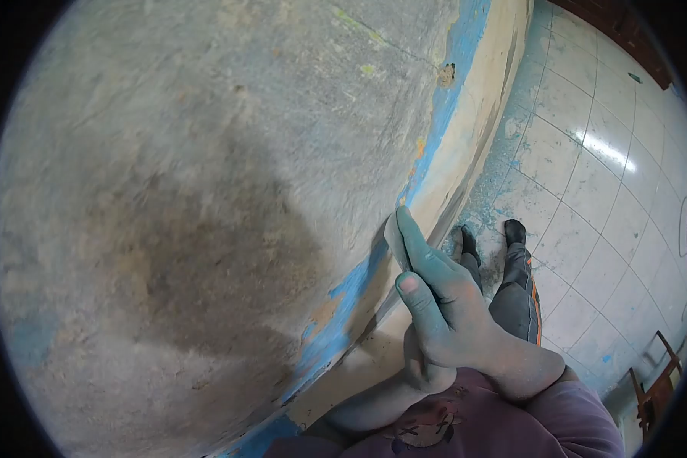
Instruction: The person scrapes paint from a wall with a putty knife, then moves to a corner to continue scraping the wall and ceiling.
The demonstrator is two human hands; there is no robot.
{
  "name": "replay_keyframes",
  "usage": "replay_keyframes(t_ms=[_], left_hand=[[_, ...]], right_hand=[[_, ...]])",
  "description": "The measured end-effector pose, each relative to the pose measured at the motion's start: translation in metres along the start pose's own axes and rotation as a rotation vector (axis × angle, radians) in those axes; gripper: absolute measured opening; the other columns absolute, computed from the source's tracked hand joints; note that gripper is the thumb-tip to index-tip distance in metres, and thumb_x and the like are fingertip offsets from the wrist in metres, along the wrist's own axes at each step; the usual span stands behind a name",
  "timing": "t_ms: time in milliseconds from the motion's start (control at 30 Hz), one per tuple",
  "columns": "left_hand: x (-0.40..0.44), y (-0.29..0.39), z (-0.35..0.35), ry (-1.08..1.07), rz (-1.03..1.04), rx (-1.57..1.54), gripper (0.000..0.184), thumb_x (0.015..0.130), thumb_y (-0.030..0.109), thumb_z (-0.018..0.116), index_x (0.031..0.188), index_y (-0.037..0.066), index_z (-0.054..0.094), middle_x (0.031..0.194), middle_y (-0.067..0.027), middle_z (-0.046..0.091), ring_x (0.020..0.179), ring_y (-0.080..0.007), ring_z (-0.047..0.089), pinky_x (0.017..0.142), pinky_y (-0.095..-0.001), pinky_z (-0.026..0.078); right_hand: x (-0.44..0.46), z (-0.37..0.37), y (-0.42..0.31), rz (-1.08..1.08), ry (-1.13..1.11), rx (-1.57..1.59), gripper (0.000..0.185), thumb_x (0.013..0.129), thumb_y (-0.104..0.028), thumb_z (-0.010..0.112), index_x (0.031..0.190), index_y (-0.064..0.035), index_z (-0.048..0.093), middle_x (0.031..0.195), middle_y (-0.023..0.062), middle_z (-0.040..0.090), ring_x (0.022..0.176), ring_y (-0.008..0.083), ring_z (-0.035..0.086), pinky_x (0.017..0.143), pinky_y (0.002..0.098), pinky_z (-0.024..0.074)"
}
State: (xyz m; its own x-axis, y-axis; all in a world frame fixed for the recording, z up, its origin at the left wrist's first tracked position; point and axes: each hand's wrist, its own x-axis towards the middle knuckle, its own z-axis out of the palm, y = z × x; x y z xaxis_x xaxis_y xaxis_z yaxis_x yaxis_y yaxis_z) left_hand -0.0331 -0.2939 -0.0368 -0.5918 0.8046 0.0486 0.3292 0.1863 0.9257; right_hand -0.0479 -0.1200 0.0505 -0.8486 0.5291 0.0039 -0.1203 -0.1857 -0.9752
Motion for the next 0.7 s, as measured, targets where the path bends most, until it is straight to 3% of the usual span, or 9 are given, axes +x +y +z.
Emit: replay_keyframes(t_ms=[133,200,333,400,433,500,533,633,700], left_hand=[[0.041,0.033,0.001,0.181,0.057,-0.041,0.045,0.095,0.025,0.031,0.124,-0.009,0.038,0.112,-0.0189,0.052,0.100,-0.0245,0.056,0.079,-0.0295,0.047],[0.059,0.051,-0.016,-0.041,0.000,-0.239,0.043,0.093,0.022,0.035,0.122,-0.009,0.039,0.109,-0.0200,0.054,0.099,-0.0266,0.057,0.079,-0.0319,0.047],[0.051,0.041,-0.019,-0.181,-0.069,-0.280,0.044,0.091,0.022,0.039,0.120,-0.010,0.039,0.110,-0.0225,0.053,0.102,-0.0276,0.056,0.079,-0.0310,0.046],[0.048,0.045,0.000,0.150,0.006,-0.124,0.046,0.090,0.024,0.040,0.120,-0.010,0.040,0.106,-0.0223,0.055,0.099,-0.0280,0.057,0.074,-0.0309,0.047],[0.052,0.041,-0.006,0.147,0.007,-0.123,0.046,0.090,0.024,0.040,0.120,-0.010,0.040,0.106,-0.0223,0.055,0.099,-0.0280,0.057,0.074,-0.0309,0.047],[0.059,0.037,-0.027,-0.160,-0.025,-0.259,0.047,0.092,0.025,0.039,0.123,-0.010,0.037,0.108,-0.0210,0.054,0.099,-0.0273,0.057,0.074,-0.0302,0.047],[0.055,0.036,-0.026,-0.160,-0.026,-0.257,0.047,0.092,0.025,0.039,0.123,-0.010,0.037,0.108,-0.0210,0.054,0.099,-0.0273,0.057,0.074,-0.0302,0.047],[0.034,0.028,-0.005,-0.022,-0.015,-0.166,0.048,0.092,0.026,0.040,0.125,-0.009,0.036,0.109,-0.0203,0.054,0.099,-0.0273,0.058,0.074,-0.0302,0.047],[0.031,0.018,0.012,0.264,0.023,0.075,0.051,0.093,0.031,0.039,0.125,-0.009,0.036,0.110,-0.0202,0.053,0.100,-0.0270,0.057,0.075,-0.0300,0.047]], right_hand=[[-0.001,0.004,-0.002,-0.032,0.019,-0.004,0.052,0.092,-0.013,0.045,0.135,0.0091,0.028,0.071,0.0161,0.048,0.062,0.0268,0.048,0.059,0.0350,0.0396],[0.004,0.002,-0.005,-0.004,0.031,-0.005,0.052,0.092,-0.014,0.044,0.135,0.0092,0.028,0.071,0.0157,0.048,0.064,0.0267,0.049,0.060,0.0345,0.0399],[-0.001,0.005,0.001,-0.045,0.063,0.012,0.051,0.092,-0.014,0.044,0.135,0.0093,0.028,0.071,0.0161,0.048,0.065,0.0272,0.049,0.061,0.0347,0.0403],[-0.003,0.006,0.003,-0.036,0.012,-0.032,0.051,0.091,-0.013,0.044,0.135,0.0087,0.028,0.071,0.0168,0.049,0.065,0.0281,0.050,0.061,0.0355,0.0407],[0.000,0.004,0.002,-0.037,0.015,-0.031,0.051,0.091,-0.013,0.044,0.135,0.0087,0.028,0.071,0.0168,0.049,0.065,0.0281,0.050,0.061,0.0355,0.0407],[0.009,0.001,-0.006,-0.004,0.070,-0.005,0.051,0.091,-0.013,0.045,0.135,0.0076,0.029,0.072,0.0176,0.049,0.065,0.0286,0.050,0.061,0.0360,0.0409],[0.006,0.002,-0.004,-0.005,0.069,-0.002,0.051,0.091,-0.013,0.045,0.135,0.0076,0.029,0.072,0.0176,0.049,0.065,0.0286,0.050,0.061,0.0360,0.0409],[0.000,0.004,0.001,-0.025,0.047,-0.069,0.051,0.091,-0.013,0.045,0.135,0.0072,0.030,0.072,0.0183,0.049,0.067,0.0299,0.052,0.062,0.0363,0.0412],[0.000,0.005,0.003,-0.062,0.066,-0.067,0.051,0.091,-0.014,0.046,0.135,0.0067,0.030,0.073,0.0188,0.050,0.068,0.0322,0.053,0.062,0.0371,0.0416]])
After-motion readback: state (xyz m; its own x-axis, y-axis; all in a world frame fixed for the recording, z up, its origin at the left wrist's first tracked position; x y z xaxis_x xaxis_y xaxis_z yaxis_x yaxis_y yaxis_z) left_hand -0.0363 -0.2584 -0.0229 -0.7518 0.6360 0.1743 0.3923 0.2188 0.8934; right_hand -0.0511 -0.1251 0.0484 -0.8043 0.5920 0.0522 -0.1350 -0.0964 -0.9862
